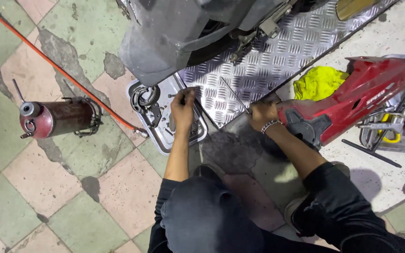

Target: Reassembling components of a motorcycle, including brake parts and body panels, using hand tools.

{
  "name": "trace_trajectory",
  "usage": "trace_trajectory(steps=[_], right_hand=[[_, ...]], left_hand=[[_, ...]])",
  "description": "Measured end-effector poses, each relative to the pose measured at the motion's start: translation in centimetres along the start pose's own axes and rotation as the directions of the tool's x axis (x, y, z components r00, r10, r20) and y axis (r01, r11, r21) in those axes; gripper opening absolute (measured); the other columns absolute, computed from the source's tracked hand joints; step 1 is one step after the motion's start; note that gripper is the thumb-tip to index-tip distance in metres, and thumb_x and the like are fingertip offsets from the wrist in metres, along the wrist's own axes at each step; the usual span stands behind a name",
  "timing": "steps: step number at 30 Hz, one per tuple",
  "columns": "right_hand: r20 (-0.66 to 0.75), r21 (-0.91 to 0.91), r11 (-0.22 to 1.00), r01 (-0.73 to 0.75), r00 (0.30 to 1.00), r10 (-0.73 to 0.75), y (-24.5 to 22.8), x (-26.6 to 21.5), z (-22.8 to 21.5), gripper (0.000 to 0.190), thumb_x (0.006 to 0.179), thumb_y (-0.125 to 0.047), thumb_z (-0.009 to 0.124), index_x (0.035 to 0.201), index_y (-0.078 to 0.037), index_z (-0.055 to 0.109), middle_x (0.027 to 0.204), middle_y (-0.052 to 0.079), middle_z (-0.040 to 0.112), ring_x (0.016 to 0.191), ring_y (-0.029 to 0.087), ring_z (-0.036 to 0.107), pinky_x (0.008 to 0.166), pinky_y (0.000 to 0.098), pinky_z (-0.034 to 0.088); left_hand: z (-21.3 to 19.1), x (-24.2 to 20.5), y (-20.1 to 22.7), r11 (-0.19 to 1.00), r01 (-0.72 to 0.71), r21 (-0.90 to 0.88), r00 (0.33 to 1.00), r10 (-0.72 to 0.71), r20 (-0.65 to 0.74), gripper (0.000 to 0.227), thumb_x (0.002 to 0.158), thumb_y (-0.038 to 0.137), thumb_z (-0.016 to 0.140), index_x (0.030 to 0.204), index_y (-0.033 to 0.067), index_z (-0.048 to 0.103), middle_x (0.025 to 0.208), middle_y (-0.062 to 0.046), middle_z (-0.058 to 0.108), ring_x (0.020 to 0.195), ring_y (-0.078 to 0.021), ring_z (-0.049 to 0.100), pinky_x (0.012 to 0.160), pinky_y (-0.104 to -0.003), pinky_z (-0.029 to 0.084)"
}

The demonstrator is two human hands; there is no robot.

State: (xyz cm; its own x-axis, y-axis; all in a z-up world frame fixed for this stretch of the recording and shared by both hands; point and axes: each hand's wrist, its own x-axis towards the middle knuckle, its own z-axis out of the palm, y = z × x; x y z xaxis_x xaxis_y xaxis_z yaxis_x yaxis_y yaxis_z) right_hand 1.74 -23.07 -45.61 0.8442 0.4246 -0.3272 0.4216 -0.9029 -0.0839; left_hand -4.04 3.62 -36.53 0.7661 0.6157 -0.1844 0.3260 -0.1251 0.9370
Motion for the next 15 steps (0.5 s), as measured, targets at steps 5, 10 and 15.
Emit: trace_trajectory(steps=[5, 10, 15], right_hand=[[-0.266, 0.501, 0.809, 0.309, 0.944, -0.196, -2.1, -3.9, -2.9, 0.030, 0.100, -0.032, 0.066, 0.120, -0.012, 0.072, 0.102, 0.010, 0.078, 0.098, 0.027, 0.074, 0.086, 0.0396, 0.058], [-0.132, 0.526, 0.759, 0.383, 0.919, -0.372, -1.6, -7.9, -14.5, 0.022, 0.107, -0.034, 0.046, 0.116, -0.020, 0.060, 0.088, 0.004, 0.077, 0.089, 0.027, 0.075, 0.078, 0.0438, 0.060], [-0.124, 0.418, 0.792, 0.445, 0.891, -0.436, 5.0, -10.9, -21.2, 0.021, 0.102, -0.028, 0.049, 0.114, -0.014, 0.058, 0.081, 0.015, 0.076, 0.082, 0.038, 0.075, 0.070, 0.0511, 0.059]], left_hand=[[1.0, -3.4, 3.5, 0.877, 0.134, -0.462, 0.990, -0.134, 0.033, 0.024, 0.098, 0.019, 0.070, 0.117, 0.0048, 0.066, 0.095, -0.015, 0.072, 0.088, -0.0233, 0.072, 0.076, -0.034, 0.058], [0.2, -5.7, 12.4, 0.652, 0.124, -0.748, 0.992, -0.084, 0.091, 0.040, 0.097, 0.023, 0.072, 0.124, -0.0047, 0.062, 0.104, -0.025, 0.069, 0.096, -0.0329, 0.073, 0.087, -0.044, 0.062], [1.4, -6.5, 17.8, 0.541, 0.263, -0.799, 0.962, -0.085, 0.260, 0.034, 0.097, 0.030, 0.071, 0.118, 0.0023, 0.068, 0.112, -0.025, 0.074, 0.101, -0.0369, 0.076, 0.083, -0.044, 0.065]])
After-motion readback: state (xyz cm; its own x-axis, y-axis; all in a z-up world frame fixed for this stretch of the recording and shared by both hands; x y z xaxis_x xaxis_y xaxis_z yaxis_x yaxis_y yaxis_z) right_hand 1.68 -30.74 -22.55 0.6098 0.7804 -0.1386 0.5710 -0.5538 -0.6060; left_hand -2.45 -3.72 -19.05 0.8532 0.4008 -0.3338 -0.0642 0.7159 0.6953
